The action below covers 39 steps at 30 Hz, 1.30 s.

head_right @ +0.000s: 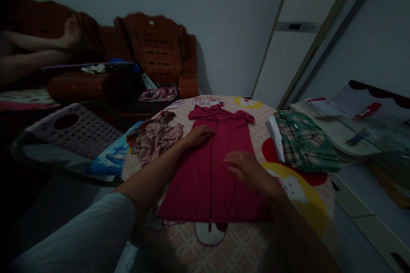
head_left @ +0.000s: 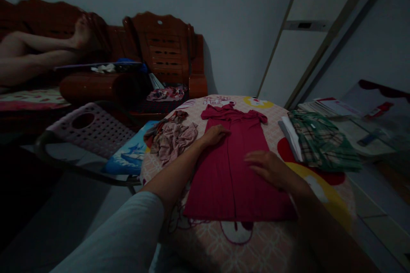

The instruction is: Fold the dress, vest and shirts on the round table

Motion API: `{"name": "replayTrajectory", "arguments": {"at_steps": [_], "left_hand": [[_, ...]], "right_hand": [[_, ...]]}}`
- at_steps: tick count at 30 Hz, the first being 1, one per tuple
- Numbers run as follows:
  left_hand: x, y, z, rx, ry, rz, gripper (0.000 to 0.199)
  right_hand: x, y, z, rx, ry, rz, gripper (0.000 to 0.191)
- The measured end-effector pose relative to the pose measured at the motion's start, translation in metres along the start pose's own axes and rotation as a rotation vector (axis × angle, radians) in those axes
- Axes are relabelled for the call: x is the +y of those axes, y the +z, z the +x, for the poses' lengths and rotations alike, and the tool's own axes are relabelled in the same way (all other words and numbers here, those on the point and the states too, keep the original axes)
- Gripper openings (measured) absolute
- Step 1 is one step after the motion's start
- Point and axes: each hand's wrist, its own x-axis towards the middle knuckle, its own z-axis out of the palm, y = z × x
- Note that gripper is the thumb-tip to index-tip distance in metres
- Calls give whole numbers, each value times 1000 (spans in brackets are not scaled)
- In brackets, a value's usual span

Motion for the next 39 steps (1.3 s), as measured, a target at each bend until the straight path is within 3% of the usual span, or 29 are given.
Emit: {"name": "replayTrajectory", "arguments": {"at_steps": [4,7,16,21,26,39], "left_hand": [[14,-2,3,-57,-2,115,38],[26,-3,2,-74,-2,181,37],[46,-2,0,-117,-70,323,36],[42,6,2,-101,-128,321,34],[31,10,5,-72,-90,263,29],[31,12,11,-95,-71,332,31]], "right_hand": [[-55,24,-13,-206,-178,-27,30],[-69,43,-20,-246,-185,-87,26],[-66,58,-21,-93,-248,-79,17],[-67,59,-20,-22,-296,-33,18],[-65,61,-21,57,-313,33,22],[-64,64,-21,19,-287,53,19]]}}
